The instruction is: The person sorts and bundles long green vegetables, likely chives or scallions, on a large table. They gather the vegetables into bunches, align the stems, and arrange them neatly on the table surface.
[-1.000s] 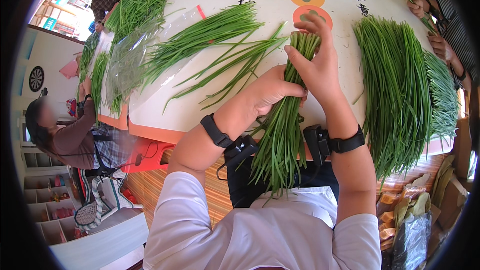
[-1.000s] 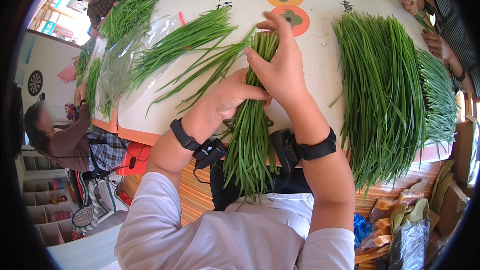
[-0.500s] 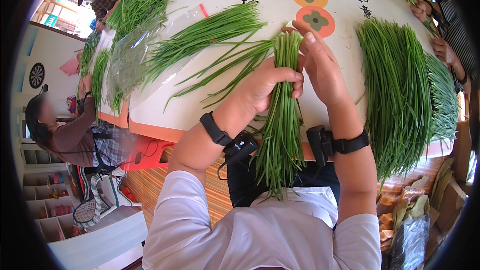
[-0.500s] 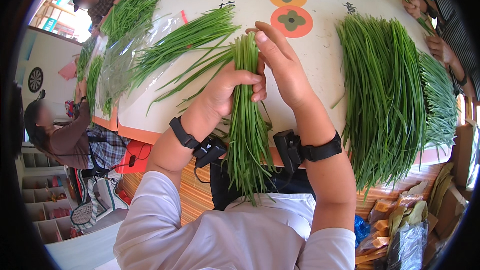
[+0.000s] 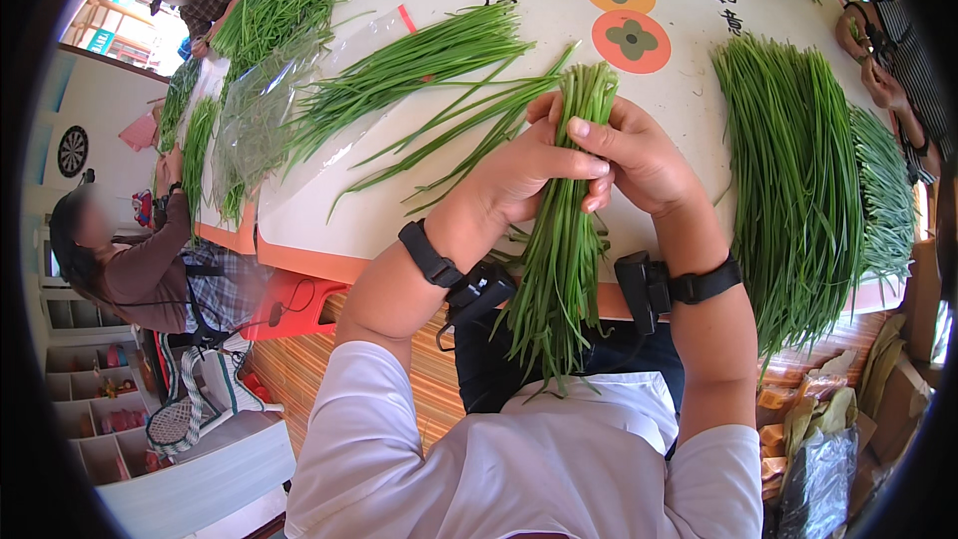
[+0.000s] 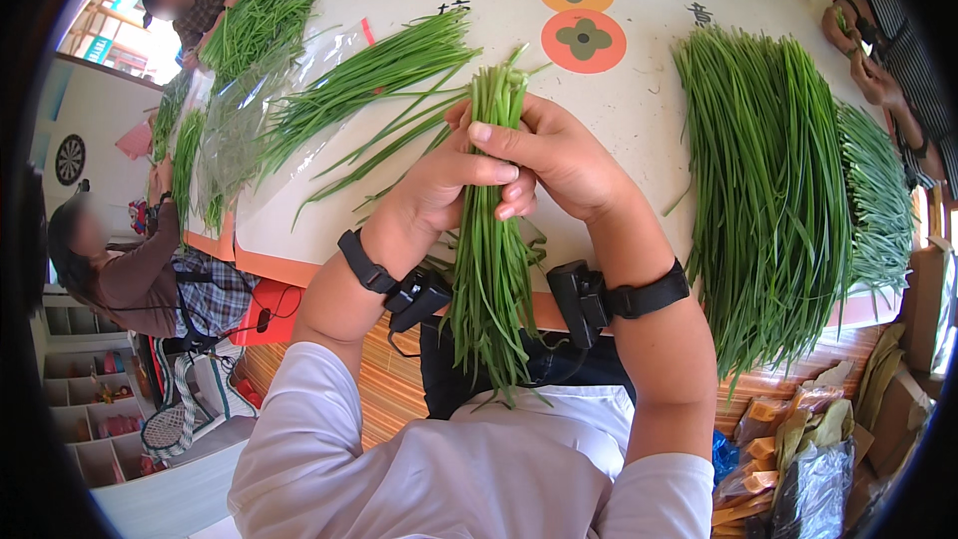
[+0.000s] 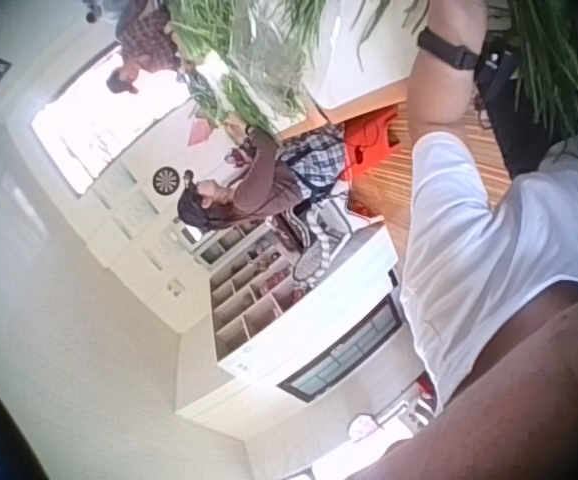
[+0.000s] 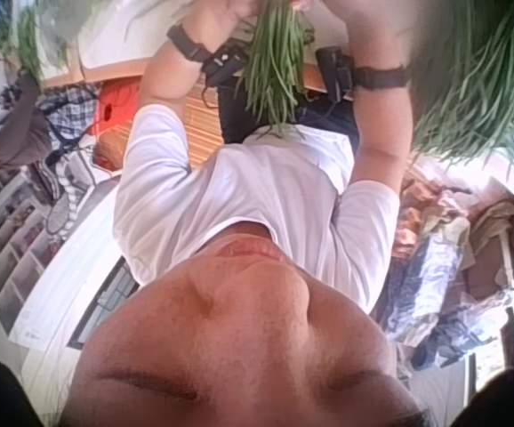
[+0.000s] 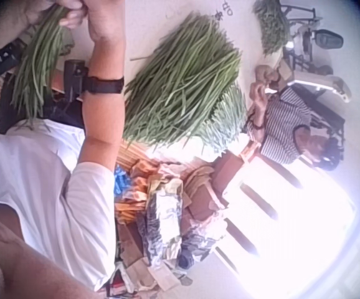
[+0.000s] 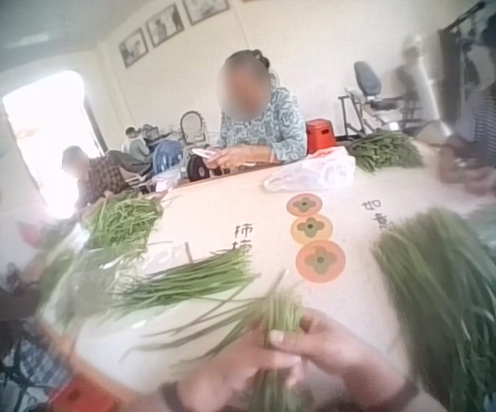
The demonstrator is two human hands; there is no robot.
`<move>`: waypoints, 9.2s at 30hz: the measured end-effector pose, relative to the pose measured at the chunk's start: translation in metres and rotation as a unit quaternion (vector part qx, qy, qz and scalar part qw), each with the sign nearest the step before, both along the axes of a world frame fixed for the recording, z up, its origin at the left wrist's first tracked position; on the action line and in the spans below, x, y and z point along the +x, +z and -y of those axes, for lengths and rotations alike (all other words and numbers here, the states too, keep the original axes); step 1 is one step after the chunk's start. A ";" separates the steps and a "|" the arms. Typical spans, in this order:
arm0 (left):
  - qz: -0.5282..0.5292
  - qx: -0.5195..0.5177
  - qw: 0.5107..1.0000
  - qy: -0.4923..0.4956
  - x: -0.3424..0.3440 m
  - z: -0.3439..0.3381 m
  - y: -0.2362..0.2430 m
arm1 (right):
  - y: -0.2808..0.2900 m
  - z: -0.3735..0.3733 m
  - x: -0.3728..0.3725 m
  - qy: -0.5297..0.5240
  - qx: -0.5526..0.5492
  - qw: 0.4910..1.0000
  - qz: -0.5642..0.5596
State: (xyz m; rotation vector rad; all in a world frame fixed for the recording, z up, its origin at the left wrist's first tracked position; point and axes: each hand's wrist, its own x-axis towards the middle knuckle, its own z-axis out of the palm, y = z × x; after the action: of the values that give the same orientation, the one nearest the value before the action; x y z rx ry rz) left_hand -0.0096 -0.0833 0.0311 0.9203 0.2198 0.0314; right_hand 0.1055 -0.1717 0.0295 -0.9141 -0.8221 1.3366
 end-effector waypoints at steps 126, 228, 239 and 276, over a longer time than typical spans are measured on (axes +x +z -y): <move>-0.032 0.172 0.957 0.232 0.017 -0.003 -0.020 | -0.016 -0.014 -0.003 -0.247 -0.081 0.951 -0.167; 0.027 0.278 0.743 0.608 -0.002 -0.088 -0.020 | -0.009 0.007 0.027 -0.018 0.207 0.858 -0.470; 0.117 0.115 0.792 0.588 -0.007 -0.087 -0.011 | 0.010 0.023 0.044 0.025 0.323 0.768 -0.553; 0.064 0.343 0.877 0.331 0.011 0.012 -0.002 | -0.002 -0.006 -0.012 -0.182 0.014 0.970 -0.159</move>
State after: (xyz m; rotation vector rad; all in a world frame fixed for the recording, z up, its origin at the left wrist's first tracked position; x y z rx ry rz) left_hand 0.0010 -0.0953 0.0292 1.5063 0.4048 0.8524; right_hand 0.0936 -0.1661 0.0279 -0.7586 -0.4014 1.1069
